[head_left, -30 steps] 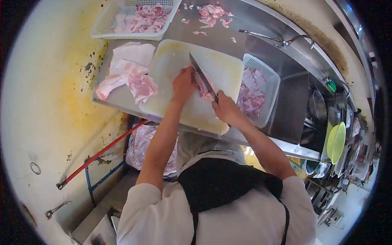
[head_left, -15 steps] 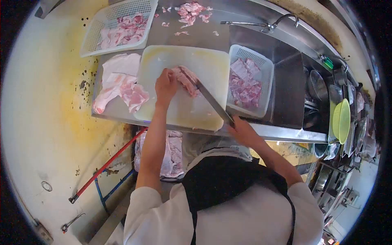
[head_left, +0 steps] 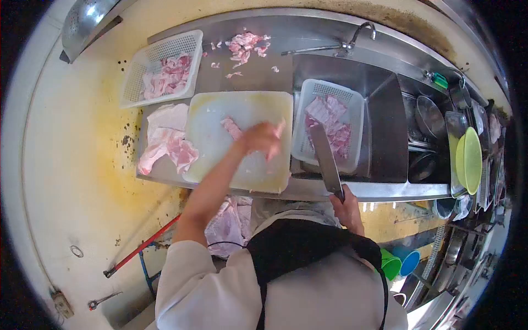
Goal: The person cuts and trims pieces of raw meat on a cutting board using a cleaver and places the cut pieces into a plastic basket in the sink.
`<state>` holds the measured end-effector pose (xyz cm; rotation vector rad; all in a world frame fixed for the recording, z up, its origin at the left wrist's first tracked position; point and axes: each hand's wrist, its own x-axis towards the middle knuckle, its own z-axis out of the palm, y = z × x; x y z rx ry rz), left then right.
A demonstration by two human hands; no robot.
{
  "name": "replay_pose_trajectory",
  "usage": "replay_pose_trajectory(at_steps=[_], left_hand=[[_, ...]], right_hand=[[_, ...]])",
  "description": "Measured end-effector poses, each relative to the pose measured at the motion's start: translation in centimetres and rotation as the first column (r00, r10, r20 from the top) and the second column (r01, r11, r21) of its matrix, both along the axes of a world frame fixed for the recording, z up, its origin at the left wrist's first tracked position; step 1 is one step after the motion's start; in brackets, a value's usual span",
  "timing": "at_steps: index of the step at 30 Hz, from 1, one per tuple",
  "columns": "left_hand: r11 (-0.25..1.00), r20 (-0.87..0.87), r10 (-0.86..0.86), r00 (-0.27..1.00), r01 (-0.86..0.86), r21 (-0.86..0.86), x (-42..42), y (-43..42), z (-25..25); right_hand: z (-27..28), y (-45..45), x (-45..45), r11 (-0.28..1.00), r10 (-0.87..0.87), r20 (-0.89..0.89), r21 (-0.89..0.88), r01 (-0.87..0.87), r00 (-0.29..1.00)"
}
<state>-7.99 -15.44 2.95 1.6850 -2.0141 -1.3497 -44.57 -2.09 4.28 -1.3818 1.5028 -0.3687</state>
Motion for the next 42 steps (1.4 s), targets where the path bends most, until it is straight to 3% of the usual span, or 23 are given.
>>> replay_pose_trajectory(at_steps=[1,2,3,4,5,7,9,11,13,15,16,17,20,23,26,29,32,35,38,41,42], left_hand=[[0.995,-0.075,0.092,0.993,-0.088,0.054,1.3,-1.8,0.2],[0.99,-0.329,0.131,0.935,-0.107,0.091,4.0,-3.7,0.9],[0.981,-0.564,0.052,0.824,-0.148,-0.125,5.5,-5.5,2.9],[0.855,-0.102,0.383,0.918,-0.394,-0.336,6.2,-6.7,5.9],[0.724,-0.047,0.509,0.86,-0.457,-0.517,7.1,-7.1,7.4],[0.587,0.011,0.68,0.733,-0.536,-0.607,9.2,-6.1,7.5],[0.606,0.097,0.764,0.638,-0.659,-0.446,10.9,-3.3,5.2],[0.751,0.508,0.654,0.561,-0.561,-0.348,12.3,0.4,-2.0],[0.702,0.45,0.693,0.563,-0.667,-0.248,8.7,4.4,-5.1],[0.664,0.339,0.745,0.574,-0.596,-0.451,4.7,5.2,-7.3],[0.603,0.221,0.673,0.706,-0.35,-0.717,4.1,5.0,-9.0],[0.414,0.153,0.542,0.826,-0.104,-0.904,3.6,4.8,-10.4],[0.621,-0.172,0.515,0.84,-0.504,-0.601,-0.6,2.4,-7.7],[0.721,-0.413,0.526,0.743,-0.648,-0.247,-2.6,1.6,-4.1],[0.848,-0.216,0.502,0.837,-0.526,-0.067,-2.0,2.2,-3.1],[0.794,0.204,0.459,0.865,-0.296,-0.531,-2.1,3.8,-4.5],[0.681,0.078,0.506,0.859,-0.342,-0.648,-3.4,4.3,-3.9],[0.709,0.09,0.5,0.862,-0.347,-0.615,-4.4,4.1,-4.4],[0.659,0.005,0.503,0.864,-0.38,-0.65,-4.3,4.2,-5.0],[0.671,-0.001,0.515,0.857,-0.404,-0.621,-4.1,4.5,-5.6],[0.67,-0.016,0.534,0.846,-0.434,-0.602,-4.1,4.7,-5.7]], right_hand=[[0.1,0.2,-0.3,0.999,-0.019,0.013,0.028,0.018,1.0],[0.3,0.3,-0.3,1.0,-0.017,0.021,0.027,0.017,1.0],[0.3,-0.2,0.0,1.0,-0.015,0.031,0.024,0.014,0.999],[0.3,-0.4,0.1,1.0,-0.013,0.041,0.024,0.012,0.999],[-0.3,-0.3,-0.1,0.999,0.02,0.055,-0.043,-0.017,0.998],[-1.6,-0.5,-0.6,0.979,0.094,0.077,-0.186,-0.078,0.993],[-1.7,-0.6,-0.8,0.987,0.081,0.182,-0.151,-0.054,0.98],[-2.1,-0.7,-1.0,0.998,0.037,0.213,-0.058,-0.025,0.976],[-3.6,-1.1,-1.6,0.998,0.022,0.174,-0.063,-0.011,0.984],[-4.0,-1.0,-1.5,0.999,-0.035,0.177,0.023,0.031,0.984],[-3.7,-1.6,-1.1,0.993,-0.082,0.193,0.104,0.063,0.978],[-3.6,-2.0,-0.9,0.978,-0.128,0.202,0.187,0.09,0.971],[-3.6,-3.5,0.3,0.99,-0.079,0.24,0.132,0.048,0.968],[-4.8,-5.0,2.0,0.998,-0.04,0.302,0.053,0.025,0.952],[-4.4,-5.9,3.6,0.997,-0.068,0.365,0.068,0.046,0.929],[-5.5,-6.7,5.2,0.998,-0.033,0.412,0.069,0.005,0.911],[-5.3,-8.2,7.4,0.995,-0.011,0.455,0.095,-0.036,0.89],[-5.5,-11.6,10.7,0.997,0.003,0.456,0.069,-0.038,0.89],[-6.6,-15.1,13.8,0.998,0.015,0.415,-0.055,0.008,0.91],[-5.8,-14.3,14.4,0.998,0.017,0.318,-0.067,0.004,0.948],[-6.2,-13.2,13.8,0.995,0.054,0.358,-0.095,-0.021,0.932]])
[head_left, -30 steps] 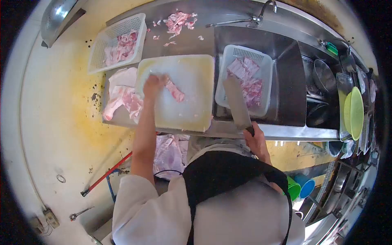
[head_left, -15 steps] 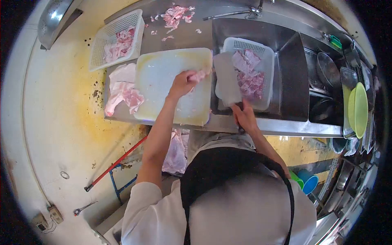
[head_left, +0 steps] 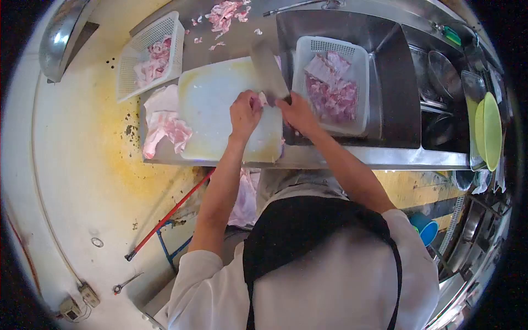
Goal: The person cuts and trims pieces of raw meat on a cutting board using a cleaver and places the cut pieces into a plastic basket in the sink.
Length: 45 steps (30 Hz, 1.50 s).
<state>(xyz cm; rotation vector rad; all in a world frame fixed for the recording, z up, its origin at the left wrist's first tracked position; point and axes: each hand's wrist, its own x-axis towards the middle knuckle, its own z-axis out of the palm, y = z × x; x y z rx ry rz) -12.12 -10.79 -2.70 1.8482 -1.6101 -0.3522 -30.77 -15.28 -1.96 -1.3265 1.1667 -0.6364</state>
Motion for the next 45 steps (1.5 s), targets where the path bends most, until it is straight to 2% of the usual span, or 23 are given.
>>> replay_pose_trajectory(at_steps=[2,5,8,11,14,17,19,20,23,24,25,26,29,30,32,35,37,40,43,45], left_hand=[[0.999,-0.05,0.048,0.998,-0.048,0.018,-0.3,-0.1,0.3],[0.999,-0.052,-0.017,0.998,0.014,-0.051,-0.1,-0.2,0.7],[0.996,0.008,-0.086,0.996,0.085,0.016,0.3,-0.3,0.7],[0.99,0.072,-0.141,0.987,0.139,0.04,0.2,0.0,1.5],[0.997,-0.075,-0.049,0.996,0.044,-0.068,0.3,0.1,0.5],[0.995,-0.22,0.034,0.975,-0.012,0.1,1.1,0.0,0.4],[0.98,-0.325,0.066,0.943,0.001,0.2,1.3,-0.1,0.8],[0.969,-0.374,0.084,0.924,0.011,0.247,1.5,-0.2,1.1],[0.998,-0.192,-0.03,0.981,0.039,0.045,2.1,-1.2,1.1],[0.989,-0.03,-0.147,0.989,0.148,0.021,1.7,-1.5,1.7],[0.968,0.136,-0.252,0.958,0.252,0.013,1.1,-1.4,2.2],[0.936,0.294,-0.344,0.891,0.351,0.031,0.7,-1.1,2.6],[0.933,0.17,-0.352,0.921,0.33,0.14,1.6,-1.5,2.1],[0.954,0.038,-0.26,0.965,0.251,0.167,1.8,-1.2,2.1],[0.962,-0.212,-0.06,0.975,0.113,0.248,1.9,-0.6,2.1],[0.984,-0.114,-0.083,0.99,0.1,0.149,2.0,0.2,1.4],[0.984,-0.127,-0.074,0.989,0.093,0.153,2.1,0.3,0.7],[0.987,-0.171,-0.023,0.985,0.049,0.151,1.8,1.0,0.8],[0.991,-0.242,0.052,0.969,-0.02,0.133,1.2,1.4,1.9],[0.99,-0.328,0.099,0.939,-0.059,0.131,2.0,1.3,1.0]], right_hand=[[-0.9,3.7,-2.5,0.996,0.066,0.085,-0.068,-0.06,0.994],[-0.2,6.9,-4.6,0.961,0.067,0.098,0.261,-0.091,0.993],[-0.9,4.6,-3.3,0.925,0.049,0.191,0.362,-0.117,0.98],[-0.9,1.3,-1.2,0.91,0.026,0.179,0.402,-0.097,0.984],[-0.9,2.4,-2.1,0.911,0.049,0.268,0.383,-0.153,0.962],[-0.9,6.7,-4.3,0.884,0.049,0.257,0.439,-0.162,0.965],[-1.7,9.3,-6.2,0.898,0.134,0.266,0.375,-0.23,0.955],[-1.8,10.0,-7.4,0.875,0.154,0.236,0.418,-0.244,0.959],[1.1,10.6,-11.5,0.825,0.219,0.145,0.501,-0.262,0.965],[2.0,10.4,-12.9,0.824,0.247,0.111,0.498,-0.269,0.963],[2.5,10.2,-13.5,0.823,0.278,0.077,0.495,-0.279,0.958],[2.4,10.0,-13.2,0.869,0.232,0.06,0.435,-0.235,0.971],[1.0,7.8,-9.7,0.957,0.083,0.052,0.276,-0.094,0.995],[0.5,6.7,-7.9,0.968,0.023,0.071,0.247,-0.04,0.997],[1.2,4.0,-4.3,0.958,-0.009,0.237,0.281,-0.06,0.972],[-0.4,1.2,0.2,0.985,-0.017,0.192,0.174,-0.017,0.981],[-0.7,0.2,1.6,0.989,-0.036,0.2,0.15,0.006,0.979],[-1.6,1.7,0.8,0.975,0.062,0.156,0.201,-0.093,0.986],[-1.4,5.6,-1.9,0.903,0.095,0.227,0.391,-0.18,0.969],[-1.7,8.3,-4.0,0.877,0.181,0.154,0.422,-0.23,0.972]])
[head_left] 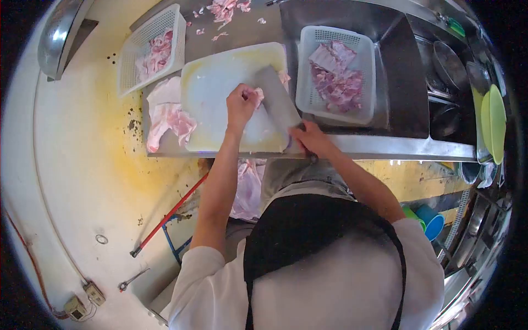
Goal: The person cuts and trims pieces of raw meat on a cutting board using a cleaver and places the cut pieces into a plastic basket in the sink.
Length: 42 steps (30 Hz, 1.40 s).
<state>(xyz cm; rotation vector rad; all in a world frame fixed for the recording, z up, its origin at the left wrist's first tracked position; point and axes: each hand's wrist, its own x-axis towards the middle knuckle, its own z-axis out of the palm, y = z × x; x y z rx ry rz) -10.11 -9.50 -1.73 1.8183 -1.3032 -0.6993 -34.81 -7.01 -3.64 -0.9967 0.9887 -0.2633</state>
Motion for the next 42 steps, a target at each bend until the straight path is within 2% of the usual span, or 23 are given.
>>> replay_pose_trajectory(at_steps=[2,5,6,7,8,9,11,14,17,19,20,22,24,26,29,32,34,35,36,37,38,39,42], left_hand=[[0.999,-0.123,0.048,0.991,-0.048,0.001,2.3,-0.1,-3.0],[0.963,-0.189,0.153,0.97,-0.103,0.249,5.1,0.1,-4.1],[0.975,0.069,0.084,0.994,-0.096,0.199,4.8,0.3,-3.6],[0.986,0.326,0.024,0.945,-0.077,0.151,4.3,0.8,-2.4],[0.993,0.561,-0.028,0.827,-0.044,0.113,3.7,1.2,-1.3],[0.996,0.539,-0.061,0.84,0.082,-0.016,2.7,1.2,-0.1],[0.908,0.508,-0.127,0.852,0.306,-0.286,0.9,0.7,1.6],[0.966,0.48,-0.23,0.847,0.26,0.004,0.9,1.5,1.2],[0.957,0.35,-0.228,0.909,0.275,-0.092,2.1,1.0,-0.4],[0.957,0.359,-0.225,0.906,0.275,-0.093,2.0,0.9,-0.1],[0.959,0.364,-0.216,0.906,0.268,-0.097,2.2,0.9,0.0],[0.973,0.373,-0.205,0.905,0.229,-0.022,1.6,0.9,1.4],[0.978,0.367,-0.194,0.91,0.206,0.004,1.7,1.1,2.4],[0.98,0.344,-0.183,0.921,0.199,-0.012,2.3,1.6,2.8],[0.976,0.306,-0.197,0.931,0.156,0.154,4.4,2.4,3.9],[0.956,0.602,-0.271,0.751,0.139,0.258,5.4,4.0,2.9],[0.973,0.583,-0.212,0.784,0.226,0.049,2.5,4.4,3.3],[0.964,0.571,-0.18,0.801,0.259,-0.06,1.3,4.3,3.5],[0.964,0.566,-0.204,0.799,0.264,-0.024,1.2,4.5,2.8],[0.963,0.559,-0.23,0.796,0.269,0.014,1.4,4.9,1.6],[0.96,0.552,-0.257,0.793,0.276,0.051,1.6,5.0,0.9],[0.961,0.513,-0.256,0.819,0.272,0.045,1.8,4.9,1.1],[0.938,0.483,-0.277,0.83,0.342,-0.051,3.3,4.6,0.2]], right_hand=[[-0.9,2.5,-2.4,0.998,0.009,0.059,0.055,-0.012,0.998],[1.6,2.7,-6.5,0.988,0.127,-0.009,0.095,-0.125,0.992],[2.1,2.3,-7.1,0.988,0.137,-0.041,0.073,-0.134,0.99],[2.4,1.9,-7.5,0.989,0.145,-0.072,0.049,-0.142,0.987],[2.5,1.7,-7.7,0.988,0.151,-0.103,0.031,-0.148,0.983],[2.4,1.4,-6.9,0.991,0.089,-0.115,-0.087,-0.1,0.989],[1.7,-0.7,-3.4,0.945,-0.031,-0.118,-0.328,-0.01,0.992],[1.2,-4.7,1.9,0.979,-0.023,-0.062,-0.201,0.011,0.998],[0.9,-5.9,3.9,0.984,-0.049,0.018,-0.168,0.051,0.999],[1.4,-5.5,3.7,0.992,-0.064,0.06,-0.109,0.07,0.996],[1.2,-5.1,3.3,0.997,-0.007,0.03,-0.079,0.01,1.0],[0.3,-3.4,1.3,0.993,0.12,-0.024,-0.008,-0.12,0.993],[-0.3,-1.4,-1.0,0.977,0.204,-0.068,-0.044,-0.207,0.977],[2.4,0.1,-3.1,0.972,0.233,-0.076,0.04,-0.23,0.97],[3.5,0.9,-6.4,0.962,0.272,-0.062,0.05,-0.269,0.96],[4.6,0.6,-6.6,0.958,0.268,-0.119,-0.075,-0.278,0.956],[3.4,0.5,-4.4,0.932,0.109,-0.126,-0.332,-0.146,0.986],[2.6,-0.2,-2.6,0.929,0.07,-0.139,-0.352,-0.116,0.988],[1.7,-1.0,-0.9,0.924,0.031,-0.152,-0.372,-0.086,0.988],[1.3,-2.0,1.0,0.955,0.032,-0.192,-0.283,-0.086,0.981],[1.7,-2.6,2.5,0.945,-0.009,-0.149,-0.325,-0.041,0.989],[2.3,-3.2,3.9,0.931,-0.052,-0.105,-0.365,0.01,0.993],[3.0,-5.0,6.2,0.949,-0.033,-0.089,-0.315,0.003,0.996]])
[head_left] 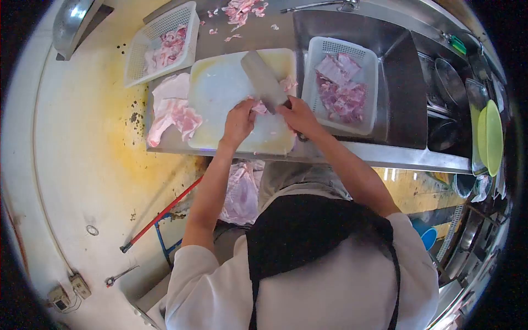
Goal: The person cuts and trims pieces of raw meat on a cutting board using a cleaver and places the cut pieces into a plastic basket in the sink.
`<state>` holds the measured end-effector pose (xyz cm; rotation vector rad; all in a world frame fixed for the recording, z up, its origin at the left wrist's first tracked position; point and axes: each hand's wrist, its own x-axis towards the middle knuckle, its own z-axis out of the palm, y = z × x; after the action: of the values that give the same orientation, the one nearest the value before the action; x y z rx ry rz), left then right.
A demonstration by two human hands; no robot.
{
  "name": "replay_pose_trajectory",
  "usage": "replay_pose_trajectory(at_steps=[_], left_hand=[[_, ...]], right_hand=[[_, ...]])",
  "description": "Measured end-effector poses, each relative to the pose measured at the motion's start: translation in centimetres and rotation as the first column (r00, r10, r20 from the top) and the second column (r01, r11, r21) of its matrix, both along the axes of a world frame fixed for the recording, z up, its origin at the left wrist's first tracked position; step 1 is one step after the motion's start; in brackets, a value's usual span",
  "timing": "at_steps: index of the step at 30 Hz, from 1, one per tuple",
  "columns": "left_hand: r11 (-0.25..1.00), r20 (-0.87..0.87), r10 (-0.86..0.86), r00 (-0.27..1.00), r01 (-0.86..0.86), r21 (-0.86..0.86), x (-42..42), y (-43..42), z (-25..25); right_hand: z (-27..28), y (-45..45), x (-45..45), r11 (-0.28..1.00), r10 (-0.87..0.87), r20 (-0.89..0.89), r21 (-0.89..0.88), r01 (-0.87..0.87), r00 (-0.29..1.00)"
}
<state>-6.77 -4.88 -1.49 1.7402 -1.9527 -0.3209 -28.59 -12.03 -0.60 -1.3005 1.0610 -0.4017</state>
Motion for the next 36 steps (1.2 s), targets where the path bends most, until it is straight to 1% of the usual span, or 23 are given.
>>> replay_pose_trajectory(at_steps=[3,6,9,11,12,14,15,17,18,19,20,22,23,25,27,28,30,31,32,35,36], left_hand=[[0.998,0.033,0.017,0.999,-0.019,0.058,0.1,0.0,0.4],[0.996,0.062,0.064,0.996,-0.068,0.06,-0.3,-0.3,0.8],[0.994,0.0,0.095,0.995,-0.095,0.062,-0.1,-0.1,0.5],[0.992,-0.003,0.114,0.993,-0.114,0.05,0.3,0.2,0.3],[0.992,-0.003,0.122,0.993,-0.122,0.045,0.4,0.4,0.4],[0.988,-0.08,0.152,0.985,-0.15,0.022,0.7,0.6,1.1],[0.986,-0.116,0.165,0.98,-0.164,0.012,0.8,0.8,1.7],[0.964,-0.102,0.266,0.959,-0.265,0.028,2.3,0.5,3.1],[0.951,-0.098,0.31,0.946,-0.308,0.036,3.0,0.2,3.9],[0.937,-0.115,0.347,0.931,-0.337,0.095,3.4,0.2,5.2],[0.952,-0.12,0.301,0.946,-0.291,0.096,4.3,0.3,4.8],[0.974,-0.126,0.211,0.969,-0.198,0.11,5.6,1.2,3.2],[0.967,-0.071,0.224,0.972,-0.213,0.136,5.3,1.5,2.5],[0.952,0.042,0.238,0.97,-0.242,0.186,2.6,2.0,1.7],[0.946,0.132,0.273,0.953,-0.29,0.141,-0.3,1.6,0.7],[0.942,0.175,0.289,0.941,-0.312,0.121,-1.0,1.7,0.2],[0.965,0.135,0.247,0.959,-0.257,0.059,-1.0,1.9,-0.6],[0.973,0.116,0.225,0.967,-0.23,0.025,-1.0,1.7,-0.9],[0.973,0.126,0.224,0.966,-0.229,0.025,-0.9,1.9,-1.2],[0.977,0.156,0.205,0.966,-0.211,0.027,-0.8,2.0,0.0],[0.98,0.163,0.189,0.968,-0.196,0.03,-0.7,2.0,0.4]], right_hand=[[-0.2,-0.6,1.1,0.996,-0.013,0.037,-0.085,0.016,0.999],[0.2,0.0,1.0,0.997,0.023,-0.011,-0.071,-0.024,1.0],[-2.3,1.9,-1.3,0.994,0.108,-0.049,-0.011,-0.108,0.993],[-1.3,3.8,-3.6,0.983,0.172,-0.092,0.089,-0.164,0.981],[-1.0,4.8,-4.8,0.973,0.189,-0.074,0.15,-0.177,0.979],[-0.5,6.1,-6.8,0.943,0.22,-0.03,0.263,-0.204,0.975],[-0.2,6.6,-7.6,0.924,0.3,-0.068,0.269,-0.272,0.951],[0.6,7.2,-9.0,0.877,0.439,-0.142,0.283,-0.389,0.887],[1.6,7.8,-9.6,0.886,0.422,-0.147,0.275,-0.373,0.895],[2.8,8.1,-10.1,0.896,0.406,-0.153,0.262,-0.359,0.901],[3.7,8.1,-10.5,0.903,0.394,-0.157,0.247,-0.35,0.905],[4.6,8.5,-10.8,0.946,0.269,-0.139,0.225,-0.234,0.953],[4.7,8.3,-11.0,0.961,0.206,-0.13,0.212,-0.176,0.97],[3.0,7.8,-10.7,0.983,0.15,-0.133,-0.087,-0.162,0.98],[2.4,7.3,-10.5,0.961,0.146,-0.158,-0.212,-0.178,0.977],[3.8,7.0,-10.0,0.959,0.174,-0.188,-0.189,-0.209,0.967],[4.6,6.7,-9.5,0.939,0.219,-0.25,-0.209,-0.274,0.943],[4.3,6.9,-9.4,0.919,0.235,-0.281,-0.248,-0.307,0.93],[4.2,7.1,-9.2,0.896,0.254,-0.313,-0.28,-0.344,0.915],[4.3,7.2,-8.5,0.899,0.303,-0.323,-0.216,-0.382,0.896],[4.1,7.3,-8.3,0.882,0.297,-0.314,-0.271,-0.385,0.902]])
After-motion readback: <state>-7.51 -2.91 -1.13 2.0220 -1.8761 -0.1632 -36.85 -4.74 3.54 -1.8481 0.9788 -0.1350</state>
